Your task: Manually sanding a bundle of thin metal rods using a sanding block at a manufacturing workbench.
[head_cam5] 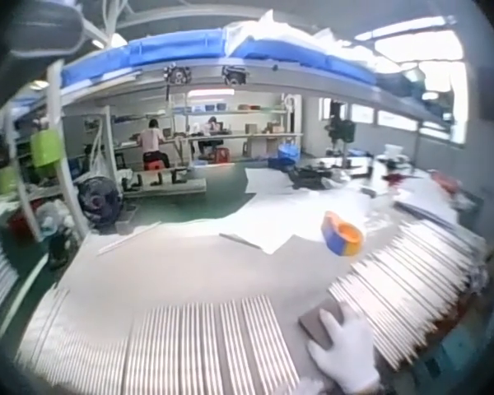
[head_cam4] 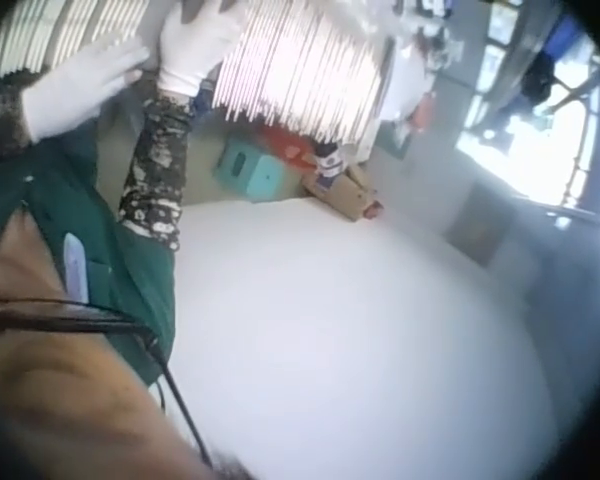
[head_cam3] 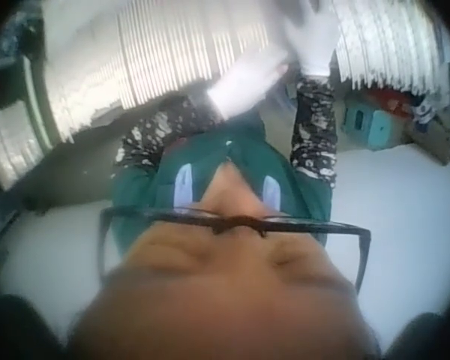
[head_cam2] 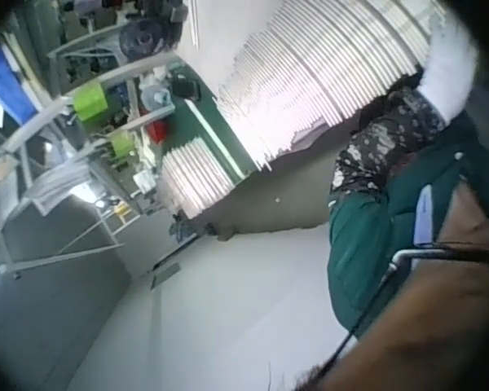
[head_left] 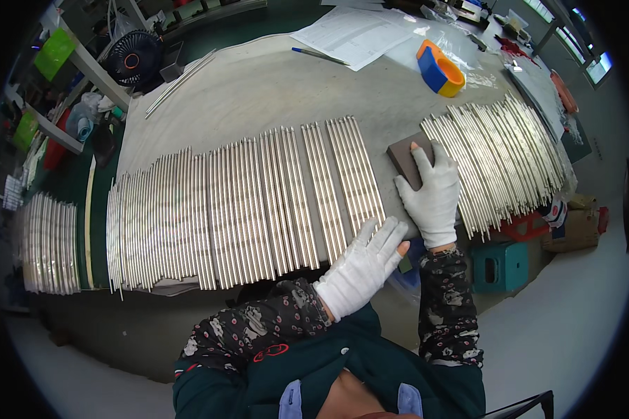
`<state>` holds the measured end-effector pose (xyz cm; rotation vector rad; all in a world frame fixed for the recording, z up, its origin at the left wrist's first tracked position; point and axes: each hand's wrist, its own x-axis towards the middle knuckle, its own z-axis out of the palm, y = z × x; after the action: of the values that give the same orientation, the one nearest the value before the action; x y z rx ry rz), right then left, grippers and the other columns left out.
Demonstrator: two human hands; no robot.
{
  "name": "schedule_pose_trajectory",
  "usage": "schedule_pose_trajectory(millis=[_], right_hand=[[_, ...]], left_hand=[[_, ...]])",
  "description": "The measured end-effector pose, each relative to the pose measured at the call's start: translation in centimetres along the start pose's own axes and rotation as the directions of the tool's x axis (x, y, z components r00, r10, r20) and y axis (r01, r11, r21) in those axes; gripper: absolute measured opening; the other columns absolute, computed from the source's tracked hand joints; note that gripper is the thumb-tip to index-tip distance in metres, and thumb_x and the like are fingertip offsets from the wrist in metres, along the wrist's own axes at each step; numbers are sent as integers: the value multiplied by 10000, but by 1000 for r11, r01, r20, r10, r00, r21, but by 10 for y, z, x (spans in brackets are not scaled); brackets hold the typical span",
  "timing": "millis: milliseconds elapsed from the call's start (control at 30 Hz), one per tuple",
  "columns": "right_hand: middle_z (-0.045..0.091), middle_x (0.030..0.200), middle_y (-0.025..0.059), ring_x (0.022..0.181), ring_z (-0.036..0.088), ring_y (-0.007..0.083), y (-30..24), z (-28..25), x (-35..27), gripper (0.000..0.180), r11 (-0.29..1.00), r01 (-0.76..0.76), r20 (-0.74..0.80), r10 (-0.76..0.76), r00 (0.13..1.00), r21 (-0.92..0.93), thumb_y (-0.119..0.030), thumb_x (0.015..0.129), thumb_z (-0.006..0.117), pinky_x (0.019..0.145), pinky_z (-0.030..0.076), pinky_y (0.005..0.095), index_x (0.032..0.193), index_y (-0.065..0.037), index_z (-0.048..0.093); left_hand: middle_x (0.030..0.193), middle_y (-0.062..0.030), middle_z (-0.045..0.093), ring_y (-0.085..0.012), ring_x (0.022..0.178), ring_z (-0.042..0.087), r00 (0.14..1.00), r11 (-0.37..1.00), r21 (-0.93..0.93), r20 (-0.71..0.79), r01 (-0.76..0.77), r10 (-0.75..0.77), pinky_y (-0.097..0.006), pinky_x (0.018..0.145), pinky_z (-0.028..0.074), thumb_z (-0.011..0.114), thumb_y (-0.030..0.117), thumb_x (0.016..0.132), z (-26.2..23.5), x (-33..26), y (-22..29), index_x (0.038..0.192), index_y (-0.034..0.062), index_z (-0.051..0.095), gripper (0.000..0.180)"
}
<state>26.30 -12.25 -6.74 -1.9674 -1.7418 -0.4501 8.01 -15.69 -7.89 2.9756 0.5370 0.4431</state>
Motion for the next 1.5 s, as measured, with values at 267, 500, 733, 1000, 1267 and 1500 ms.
schedule_pose_trajectory(millis=[267, 500, 733, 1000, 1267, 1500], right_hand=[[491, 1259, 206, 1060, 516, 345, 0, 2, -1, 576, 1000, 0, -10, 0, 1000, -20, -264, 674, 769, 901, 446, 432, 1191, -70, 607], [490, 1252, 203, 1038, 518, 346, 0, 3, -2, 570, 999, -8, 10, 8, 1000, -34, -270, 675, 762, 892, 447, 433, 1187, -70, 609], [498, 1251, 213, 1040, 519, 351, 1, 3, -2, 577, 999, 10, -13, -11, 1000, -44, -269, 671, 763, 893, 448, 434, 1188, -66, 608], [519, 1228, 232, 1041, 524, 363, -23, -27, -14, 544, 994, -70, 39, 67, 997, 84, -260, 705, 746, 894, 465, 422, 1186, -50, 605], [516, 1220, 267, 1000, 536, 374, -70, -53, -24, 525, 998, 33, 178, -42, 983, 52, -301, 736, 703, 819, 490, 424, 1198, -71, 610], [521, 1190, 256, 921, 558, 349, -89, -36, -2, 506, 992, 95, 234, -74, 969, -78, -325, 746, 685, 715, 506, 412, 1210, -138, 613]], left_hand=[[1410, -203, 397, -344, 1329, 349, 999, 999, 36, 28, -29, 28, -479, 1113, 261, 657, 294, 725, 0, 5, 1, 1299, -8, 491, 670], [1399, -205, 401, -345, 1317, 359, 1000, 994, -108, -4, -27, 27, -482, 1104, 267, 715, 292, 690, -12, 6, 3, 1292, -10, 494, 709], [1362, -206, 402, -358, 1290, 371, 977, 965, -151, 16, 213, -213, -490, 1075, 277, 765, 266, 669, -33, -21, -12, 1257, -44, 465, 729], [1357, -195, 420, -345, 1297, 371, 987, 983, -81, 14, 162, -162, -497, 1072, 275, 755, 294, 681, -24, -27, -19, 1245, -36, 486, 706], [1277, -193, 487, -341, 1274, 398, 986, 987, 21, -64, 157, -155, -506, 1073, 276, 728, 320, 691, -16, -27, -18, 1194, -30, 539, 642], [1173, -225, 542, -367, 1214, 448, 990, 990, 41, -58, 132, -129, -500, 1067, 294, 665, 292, 729, -10, -24, -20, 1151, -49, 568, 551]])
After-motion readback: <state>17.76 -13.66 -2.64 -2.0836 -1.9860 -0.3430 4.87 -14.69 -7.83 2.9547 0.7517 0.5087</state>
